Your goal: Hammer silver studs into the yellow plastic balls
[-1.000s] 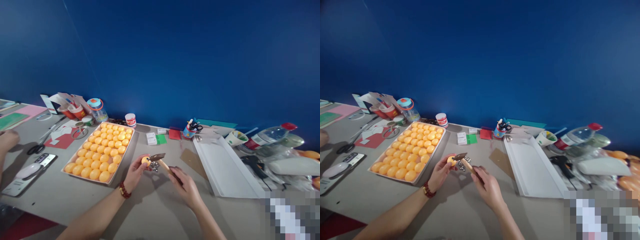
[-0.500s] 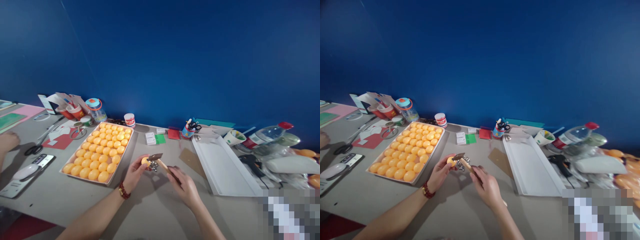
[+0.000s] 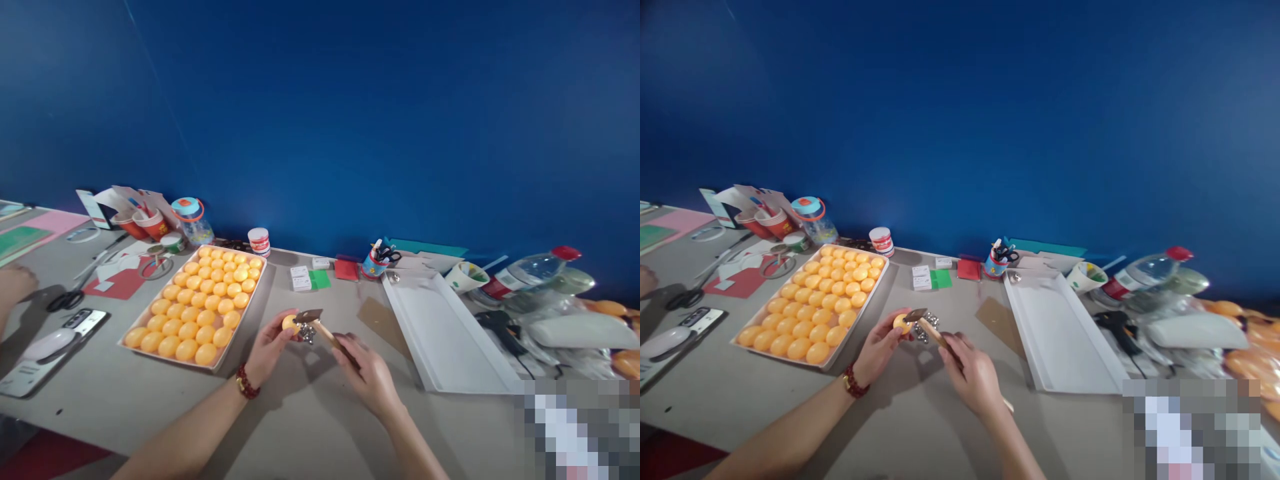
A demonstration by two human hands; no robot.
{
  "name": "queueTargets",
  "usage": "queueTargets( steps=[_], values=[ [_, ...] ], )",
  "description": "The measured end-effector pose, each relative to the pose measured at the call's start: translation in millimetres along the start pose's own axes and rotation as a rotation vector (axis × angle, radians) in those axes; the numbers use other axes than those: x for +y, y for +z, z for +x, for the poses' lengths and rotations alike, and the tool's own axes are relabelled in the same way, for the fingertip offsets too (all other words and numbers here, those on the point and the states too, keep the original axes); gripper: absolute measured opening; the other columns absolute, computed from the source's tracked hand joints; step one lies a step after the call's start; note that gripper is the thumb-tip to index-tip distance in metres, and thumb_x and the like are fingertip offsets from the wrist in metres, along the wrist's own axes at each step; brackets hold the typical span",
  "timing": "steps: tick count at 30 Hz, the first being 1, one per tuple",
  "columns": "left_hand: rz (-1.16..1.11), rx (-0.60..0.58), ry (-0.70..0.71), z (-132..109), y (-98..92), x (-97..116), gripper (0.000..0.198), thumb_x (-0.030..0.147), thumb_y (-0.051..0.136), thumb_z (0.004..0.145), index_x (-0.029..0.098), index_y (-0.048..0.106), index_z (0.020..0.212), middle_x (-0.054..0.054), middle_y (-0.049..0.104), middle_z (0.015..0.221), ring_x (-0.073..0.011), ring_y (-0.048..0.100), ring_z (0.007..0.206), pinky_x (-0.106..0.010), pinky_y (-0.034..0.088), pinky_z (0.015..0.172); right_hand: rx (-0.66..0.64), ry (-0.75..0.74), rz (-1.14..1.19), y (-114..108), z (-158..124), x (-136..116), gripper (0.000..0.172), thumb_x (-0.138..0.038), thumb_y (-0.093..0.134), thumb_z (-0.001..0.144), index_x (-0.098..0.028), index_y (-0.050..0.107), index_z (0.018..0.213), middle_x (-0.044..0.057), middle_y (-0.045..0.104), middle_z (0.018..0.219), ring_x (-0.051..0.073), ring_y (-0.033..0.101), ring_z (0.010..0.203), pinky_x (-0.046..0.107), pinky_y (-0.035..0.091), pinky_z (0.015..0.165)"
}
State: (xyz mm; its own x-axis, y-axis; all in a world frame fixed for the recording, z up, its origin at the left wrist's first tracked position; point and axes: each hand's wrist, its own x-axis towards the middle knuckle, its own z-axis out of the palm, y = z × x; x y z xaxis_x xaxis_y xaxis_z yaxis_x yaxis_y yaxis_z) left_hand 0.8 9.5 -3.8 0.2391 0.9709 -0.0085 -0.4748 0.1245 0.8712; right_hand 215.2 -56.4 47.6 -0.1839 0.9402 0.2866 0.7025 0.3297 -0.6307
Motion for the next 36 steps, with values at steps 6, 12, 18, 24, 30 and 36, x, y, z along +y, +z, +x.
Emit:
queueTargets(
  steps=[6,12,18,24,30,36],
  values=[
    [0.0,-0.005,0.008,0.4,-0.1,0.9,0.039,0.03,0.071,0.079,0.018,0.068,0.116,-0.01,0.069,0.11,-0.0185,0.063,0.084,-0.032,0.055,0.075,-0.032,-0.011,-0.003,-2.4,0.2,-1.1,0.024,-0.028,0.042,0.097,-0.022,0.06,0.111,0.007,0.067,0.096,0.018,0.066,0.08,0.025,0.051,0.069],
    [-0.025,-0.023,0.009,0.1,-1.6,-1.7,0.038,0.029,0.069,0.081,0.018,0.067,0.118,-0.01,0.069,0.111,-0.0162,0.063,0.079,-0.032,0.054,0.076,-0.013,-0.005,0.012,-3.4,-0.1,-1.5,0.023,-0.027,0.042,0.097,-0.021,0.058,0.113,0.007,0.066,0.098,0.017,0.065,0.082,0.025,0.05,0.071],
    [-0.054,-0.018,-0.02,-1.1,0.1,1.7,0.037,0.028,0.067,0.083,0.019,0.065,0.119,-0.009,0.07,0.106,-0.0167,0.064,0.08,-0.032,0.054,0.078,0.019,0.01,0.004,-1.2,-0.4,4.4,0.023,-0.028,0.043,0.097,-0.021,0.06,0.11,0.007,0.067,0.095,0.018,0.065,0.08,0.025,0.05,0.069],
    [-0.11,-0.075,-0.036,-3.8,5.4,10.2,0.038,0.028,0.066,0.083,0.021,0.062,0.121,-0.011,0.068,0.112,-0.0198,0.065,0.086,-0.035,0.052,0.08,0.166,0.054,-0.071,-0.9,-0.6,18.3,0.025,-0.032,0.046,0.095,-0.02,0.062,0.109,0.009,0.068,0.099,0.022,0.066,0.094,0.027,0.052,0.076],
    [-0.108,-0.102,-0.027,-5.7,8.1,9.7,0.033,0.027,0.068,0.082,0.018,0.065,0.114,-0.012,0.067,0.113,-0.0222,0.064,0.092,-0.036,0.054,0.078,0.201,0.066,-0.106,0.7,2.9,21.8,0.027,-0.032,0.043,0.095,-0.019,0.064,0.107,0.008,0.068,0.093,0.019,0.068,0.08,0.026,0.054,0.07],
    [-0.08,-0.054,-0.029,-7.7,9.4,10.9,0.025,0.028,0.068,0.082,0.018,0.067,0.105,-0.01,0.069,0.108,-0.0199,0.065,0.087,-0.033,0.055,0.076,0.217,0.104,-0.139,0.3,3.9,26.2,0.028,-0.034,0.044,0.095,-0.02,0.065,0.107,0.008,0.07,0.097,0.019,0.069,0.081,0.027,0.056,0.07]
  ],
)
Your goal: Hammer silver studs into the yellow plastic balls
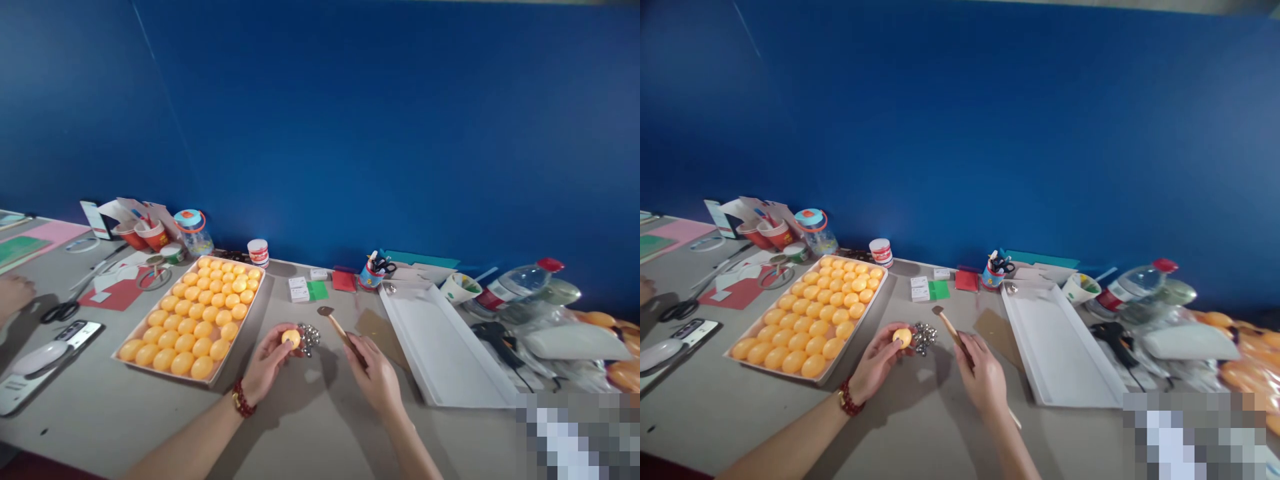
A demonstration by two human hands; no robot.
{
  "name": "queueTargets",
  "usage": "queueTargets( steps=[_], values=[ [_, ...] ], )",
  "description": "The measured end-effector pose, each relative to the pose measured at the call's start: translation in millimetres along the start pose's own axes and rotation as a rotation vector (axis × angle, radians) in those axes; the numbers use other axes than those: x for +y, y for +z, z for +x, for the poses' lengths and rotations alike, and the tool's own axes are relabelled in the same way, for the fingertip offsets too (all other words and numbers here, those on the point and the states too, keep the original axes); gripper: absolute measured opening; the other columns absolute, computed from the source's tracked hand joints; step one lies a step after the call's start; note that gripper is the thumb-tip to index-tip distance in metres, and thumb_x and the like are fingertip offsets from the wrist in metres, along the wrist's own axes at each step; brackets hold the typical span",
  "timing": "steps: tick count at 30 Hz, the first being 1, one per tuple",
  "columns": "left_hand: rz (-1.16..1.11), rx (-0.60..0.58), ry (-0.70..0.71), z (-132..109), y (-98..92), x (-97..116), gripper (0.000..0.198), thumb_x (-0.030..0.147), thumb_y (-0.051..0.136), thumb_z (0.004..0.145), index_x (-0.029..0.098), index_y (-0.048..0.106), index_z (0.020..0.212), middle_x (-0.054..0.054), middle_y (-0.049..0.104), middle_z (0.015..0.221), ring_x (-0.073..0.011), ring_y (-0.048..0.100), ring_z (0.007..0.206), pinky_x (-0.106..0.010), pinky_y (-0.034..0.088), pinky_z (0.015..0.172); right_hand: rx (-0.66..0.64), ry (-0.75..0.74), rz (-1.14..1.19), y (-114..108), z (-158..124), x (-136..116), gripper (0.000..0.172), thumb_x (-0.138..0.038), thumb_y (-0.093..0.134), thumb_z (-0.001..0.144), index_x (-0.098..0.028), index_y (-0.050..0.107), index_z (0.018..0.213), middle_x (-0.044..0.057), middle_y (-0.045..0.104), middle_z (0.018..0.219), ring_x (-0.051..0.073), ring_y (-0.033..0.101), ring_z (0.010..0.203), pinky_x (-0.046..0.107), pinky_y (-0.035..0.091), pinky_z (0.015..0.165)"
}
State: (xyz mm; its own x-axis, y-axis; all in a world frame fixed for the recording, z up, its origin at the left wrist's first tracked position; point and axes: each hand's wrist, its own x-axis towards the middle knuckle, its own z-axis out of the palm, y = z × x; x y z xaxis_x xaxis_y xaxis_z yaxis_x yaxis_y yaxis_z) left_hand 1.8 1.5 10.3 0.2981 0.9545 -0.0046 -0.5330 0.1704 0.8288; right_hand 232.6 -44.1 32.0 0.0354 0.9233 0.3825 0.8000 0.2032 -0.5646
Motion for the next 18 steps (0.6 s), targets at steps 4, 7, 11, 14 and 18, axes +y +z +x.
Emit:
queueTargets(
  steps=[4,7,11,14,18],
  values=[
    [-0.004,-0.005,-0.024,-1.1,2.0,3.2,0.027,0.03,0.068,0.082,0.017,0.068,0.105,-0.011,0.07,0.105,-0.0206,0.066,0.084,-0.035,0.055,0.075,0.012,-0.011,0.01,-1.8,-0.8,-0.6,0.028,-0.034,0.044,0.095,-0.02,0.065,0.107,0.009,0.07,0.095,0.02,0.07,0.08,0.028,0.057,0.069],
    [-0.008,0.009,-0.026,0.4,0.3,0.6,0.029,0.032,0.068,0.081,0.017,0.068,0.106,-0.011,0.07,0.106,-0.0205,0.066,0.081,-0.035,0.055,0.072,0.006,-0.07,0.058,-0.6,-4.5,-4.2,0.026,-0.032,0.046,0.095,-0.02,0.065,0.109,0.01,0.071,0.097,0.021,0.07,0.086,0.028,0.057,0.073],
    [0.057,0.024,0.067,5.7,-6.8,-8.0,0.038,0.033,0.07,0.08,0.02,0.063,0.115,-0.008,0.07,0.097,-0.016,0.064,0.069,-0.031,0.053,0.067,-0.032,-0.152,0.134,2.8,-10.2,-13.5,0.022,-0.028,0.048,0.094,-0.021,0.064,0.108,0.01,0.072,0.098,0.021,0.07,0.091,0.026,0.056,0.077],
    [0.098,0.035,0.133,9.4,-11.3,-11.8,0.035,0.033,0.074,0.075,0.021,0.065,0.107,-0.005,0.069,0.089,-0.0166,0.062,0.07,-0.03,0.053,0.065,-0.067,-0.182,0.194,2.9,-12.1,-21.9,0.021,-0.026,0.047,0.094,-0.023,0.063,0.108,0.009,0.071,0.098,0.019,0.07,0.086,0.023,0.056,0.073],
    [0.12,0.047,0.154,11.5,-13.3,-11.7,0.029,0.033,0.075,0.074,0.02,0.066,0.099,-0.004,0.068,0.087,-0.0163,0.062,0.069,-0.029,0.053,0.064,-0.158,-0.2,0.23,0.2,-10.9,-30.1,0.024,-0.024,0.045,0.094,-0.025,0.06,0.113,0.006,0.069,0.095,0.018,0.069,0.081,0.022,0.055,0.07]
  ],
)
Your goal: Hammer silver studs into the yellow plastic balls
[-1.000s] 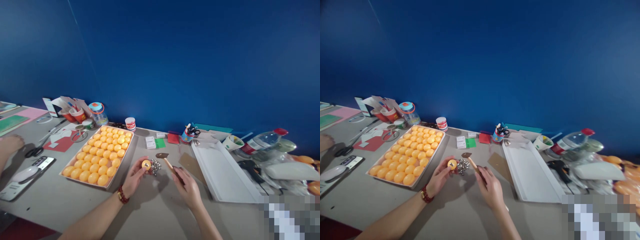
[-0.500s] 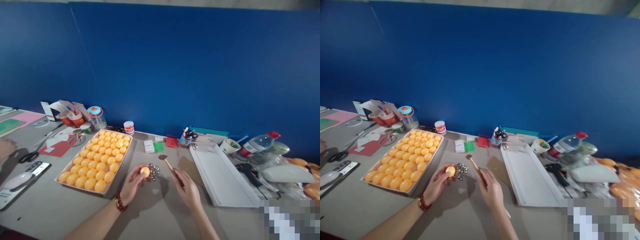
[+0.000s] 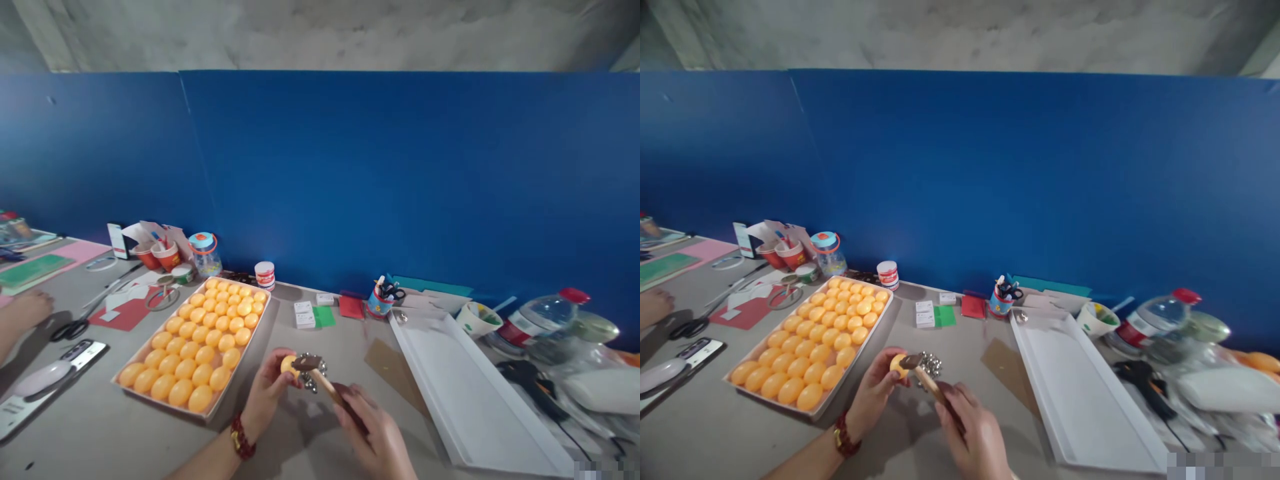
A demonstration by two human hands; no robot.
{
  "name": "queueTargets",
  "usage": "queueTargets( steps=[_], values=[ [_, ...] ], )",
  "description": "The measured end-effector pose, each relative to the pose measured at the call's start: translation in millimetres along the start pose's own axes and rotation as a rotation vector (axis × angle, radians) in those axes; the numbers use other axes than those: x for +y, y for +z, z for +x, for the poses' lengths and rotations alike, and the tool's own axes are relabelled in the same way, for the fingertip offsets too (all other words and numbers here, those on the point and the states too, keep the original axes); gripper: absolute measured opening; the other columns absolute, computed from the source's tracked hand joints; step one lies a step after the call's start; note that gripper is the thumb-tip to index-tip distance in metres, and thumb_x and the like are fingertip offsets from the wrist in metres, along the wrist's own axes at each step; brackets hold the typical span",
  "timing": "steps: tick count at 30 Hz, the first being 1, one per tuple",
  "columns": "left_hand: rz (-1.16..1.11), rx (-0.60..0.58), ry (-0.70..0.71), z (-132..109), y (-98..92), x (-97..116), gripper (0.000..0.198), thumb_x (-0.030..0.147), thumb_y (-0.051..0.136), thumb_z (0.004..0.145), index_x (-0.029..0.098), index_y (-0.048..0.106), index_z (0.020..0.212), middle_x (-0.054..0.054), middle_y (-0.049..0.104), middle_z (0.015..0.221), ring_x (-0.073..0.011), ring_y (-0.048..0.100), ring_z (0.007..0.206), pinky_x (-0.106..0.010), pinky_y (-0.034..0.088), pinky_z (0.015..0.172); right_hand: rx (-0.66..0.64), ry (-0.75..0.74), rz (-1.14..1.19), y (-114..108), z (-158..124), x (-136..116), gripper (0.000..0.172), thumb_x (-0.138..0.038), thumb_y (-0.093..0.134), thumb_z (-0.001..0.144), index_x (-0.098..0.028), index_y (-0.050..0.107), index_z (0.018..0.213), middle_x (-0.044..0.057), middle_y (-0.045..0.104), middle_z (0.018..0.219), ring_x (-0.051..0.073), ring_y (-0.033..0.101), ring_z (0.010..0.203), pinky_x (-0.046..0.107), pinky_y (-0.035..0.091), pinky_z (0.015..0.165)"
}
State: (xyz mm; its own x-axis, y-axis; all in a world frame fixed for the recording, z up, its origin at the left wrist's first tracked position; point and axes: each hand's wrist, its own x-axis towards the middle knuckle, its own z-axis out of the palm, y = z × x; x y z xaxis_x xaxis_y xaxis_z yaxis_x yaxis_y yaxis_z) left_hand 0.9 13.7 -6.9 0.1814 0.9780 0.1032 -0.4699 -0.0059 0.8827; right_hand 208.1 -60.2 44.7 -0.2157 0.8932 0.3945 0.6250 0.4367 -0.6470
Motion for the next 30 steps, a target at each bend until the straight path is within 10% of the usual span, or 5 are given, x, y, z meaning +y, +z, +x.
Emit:
queueTargets(
  steps=[30],
  values=[
    [-0.193,0.009,-0.101,-1.5,4.3,3.1,0.031,0.026,0.077,0.073,0.02,0.068,0.102,-0.006,0.072,0.096,-0.0189,0.067,0.081,-0.035,0.055,0.078,0.168,0.027,-0.095,4.6,-1.9,10.1,0.024,-0.031,0.047,0.094,-0.022,0.064,0.108,0.01,0.071,0.096,0.022,0.071,0.084,0.026,0.058,0.07]
  ],
)
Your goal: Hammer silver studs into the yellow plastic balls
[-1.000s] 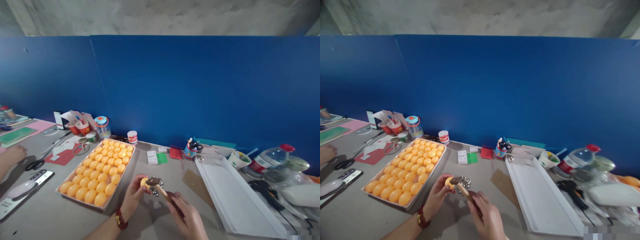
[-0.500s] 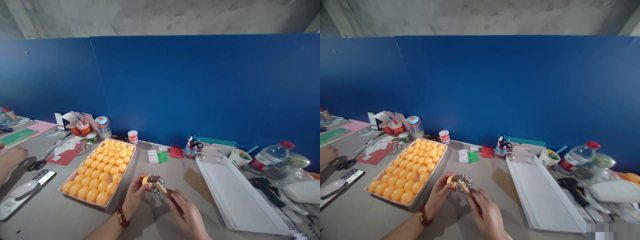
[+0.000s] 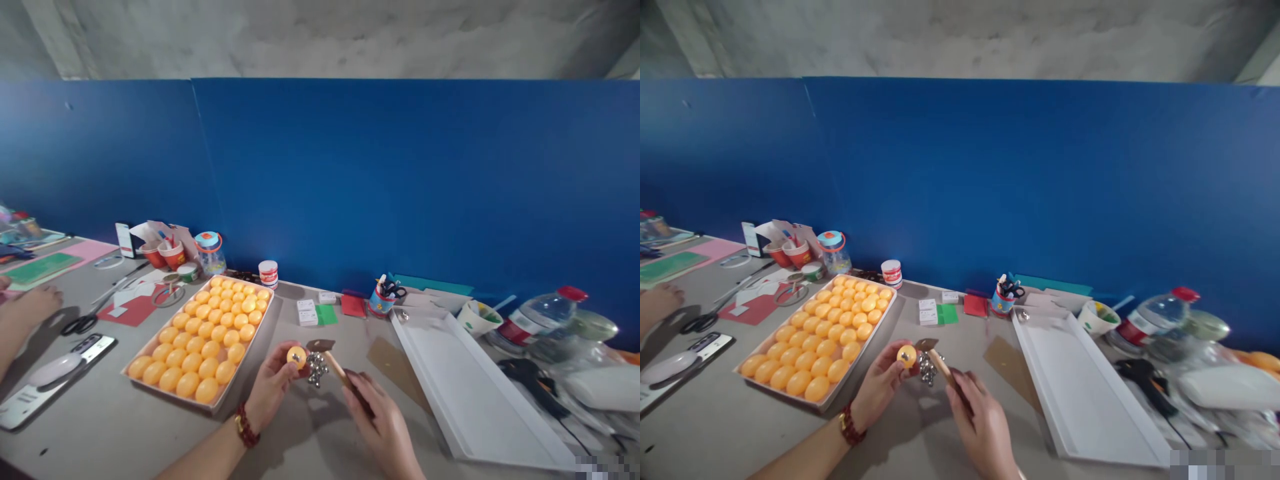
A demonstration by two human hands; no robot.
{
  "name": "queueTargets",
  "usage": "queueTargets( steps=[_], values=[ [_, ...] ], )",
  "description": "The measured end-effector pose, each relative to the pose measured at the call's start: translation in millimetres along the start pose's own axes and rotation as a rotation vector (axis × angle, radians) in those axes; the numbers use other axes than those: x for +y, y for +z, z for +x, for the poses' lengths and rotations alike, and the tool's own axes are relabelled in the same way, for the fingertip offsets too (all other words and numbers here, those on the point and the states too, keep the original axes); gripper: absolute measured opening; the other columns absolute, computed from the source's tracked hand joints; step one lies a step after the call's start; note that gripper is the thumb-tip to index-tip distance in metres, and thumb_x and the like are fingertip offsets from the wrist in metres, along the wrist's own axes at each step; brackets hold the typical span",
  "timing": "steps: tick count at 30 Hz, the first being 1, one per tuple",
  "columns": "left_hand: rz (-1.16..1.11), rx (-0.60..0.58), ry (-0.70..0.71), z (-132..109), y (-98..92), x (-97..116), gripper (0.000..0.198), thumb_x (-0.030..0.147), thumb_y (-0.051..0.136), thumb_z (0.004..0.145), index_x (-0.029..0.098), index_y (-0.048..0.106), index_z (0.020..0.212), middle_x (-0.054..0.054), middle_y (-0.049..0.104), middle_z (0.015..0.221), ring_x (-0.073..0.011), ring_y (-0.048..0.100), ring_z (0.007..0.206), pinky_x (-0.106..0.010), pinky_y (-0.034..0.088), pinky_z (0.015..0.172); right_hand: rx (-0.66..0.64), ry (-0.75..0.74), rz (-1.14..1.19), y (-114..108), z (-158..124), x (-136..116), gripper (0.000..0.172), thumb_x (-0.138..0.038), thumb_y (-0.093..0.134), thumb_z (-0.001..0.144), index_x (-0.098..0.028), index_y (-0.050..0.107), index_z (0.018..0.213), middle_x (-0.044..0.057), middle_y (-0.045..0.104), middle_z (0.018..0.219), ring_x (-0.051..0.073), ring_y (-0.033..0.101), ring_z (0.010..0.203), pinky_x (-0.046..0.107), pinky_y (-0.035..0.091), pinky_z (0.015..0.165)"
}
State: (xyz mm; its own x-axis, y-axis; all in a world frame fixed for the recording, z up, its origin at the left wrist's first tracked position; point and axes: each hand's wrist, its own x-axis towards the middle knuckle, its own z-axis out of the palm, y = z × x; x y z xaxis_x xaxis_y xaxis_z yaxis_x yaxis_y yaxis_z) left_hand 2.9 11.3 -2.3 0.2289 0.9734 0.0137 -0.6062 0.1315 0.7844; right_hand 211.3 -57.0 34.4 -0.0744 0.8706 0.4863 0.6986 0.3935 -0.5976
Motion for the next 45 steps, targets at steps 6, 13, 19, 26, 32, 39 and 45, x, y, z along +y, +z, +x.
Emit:
queueTargets(
  steps=[6,13,19,26,32,39,45],
  values=[
    [-0.027,-0.09,-0.034,-3.5,4.6,5.9,0.027,0.021,0.074,0.076,0.021,0.065,0.102,-0.007,0.069,0.103,-0.0235,0.068,0.094,-0.036,0.055,0.081,-0.008,0.07,-0.062,-1.3,3.1,12.0,0.029,-0.035,0.044,0.095,-0.02,0.065,0.107,0.01,0.071,0.093,0.021,0.071,0.077,0.028,0.058,0.067],
    [0.027,-0.11,-0.033,-5.9,7.1,12.9,0.027,0.023,0.072,0.079,0.02,0.061,0.103,-0.008,0.068,0.106,-0.0238,0.068,0.092,-0.035,0.055,0.076,0.032,0.126,-0.165,-5.2,2.8,30.2,0.03,-0.038,0.044,0.095,-0.02,0.065,0.105,0.01,0.071,0.096,0.023,0.07,0.087,0.031,0.057,0.072],
    [0.058,-0.089,-0.01,-4.7,2.9,8.2,0.028,0.026,0.071,0.079,0.018,0.06,0.104,-0.006,0.067,0.096,-0.0148,0.065,0.07,-0.029,0.052,0.067,-0.013,0.146,-0.154,-4.9,3.2,30.1,0.028,-0.036,0.044,0.096,-0.021,0.065,0.105,0.009,0.071,0.096,0.022,0.07,0.085,0.031,0.056,0.073],
    [0.077,-0.035,0.0,-1.6,0.9,4.8,0.028,0.026,0.072,0.079,0.017,0.06,0.102,-0.004,0.066,0.095,-0.0054,0.051,0.055,-0.028,0.052,0.066,-0.063,0.207,-0.142,-1.7,2.3,34.0,0.03,-0.037,0.043,0.095,-0.02,0.065,0.107,0.01,0.071,0.103,0.023,0.068,0.094,0.033,0.055,0.08],
    [0.073,-0.006,-0.054,-4.3,0.6,5.7,0.028,0.027,0.071,0.08,0.018,0.06,0.105,-0.005,0.066,0.099,-0.0114,0.058,0.069,-0.027,0.05,0.068,-0.04,0.255,-0.16,-3.4,1.4,39.6,0.032,-0.039,0.044,0.093,-0.022,0.067,0.108,0.01,0.071,0.111,0.025,0.068,0.099,0.034,0.055,0.083],
    [0.109,-0.006,-0.068,-4.5,2.6,8.0,0.025,0.027,0.068,0.081,0.018,0.063,0.104,-0.006,0.068,0.1,-0.0111,0.058,0.069,-0.026,0.049,0.069,-0.034,0.287,-0.308,-4.8,-0.3,53.9,0.034,-0.038,0.041,0.094,-0.021,0.067,0.11,0.011,0.07,0.112,0.027,0.067,0.103,0.037,0.054,0.084],
    [0.112,0.043,-0.102,-5.0,3.5,9.6,0.022,0.026,0.067,0.08,0.017,0.064,0.099,-0.007,0.07,0.099,-0.0087,0.055,0.061,-0.027,0.052,0.068,-0.103,0.339,-0.434,-12.4,2.7,57.7,0.032,-0.029,0.04,0.094,-0.02,0.06,0.118,0.01,0.067,0.108,0.022,0.069,0.084,0.031,0.052,0.07]
  ],
)
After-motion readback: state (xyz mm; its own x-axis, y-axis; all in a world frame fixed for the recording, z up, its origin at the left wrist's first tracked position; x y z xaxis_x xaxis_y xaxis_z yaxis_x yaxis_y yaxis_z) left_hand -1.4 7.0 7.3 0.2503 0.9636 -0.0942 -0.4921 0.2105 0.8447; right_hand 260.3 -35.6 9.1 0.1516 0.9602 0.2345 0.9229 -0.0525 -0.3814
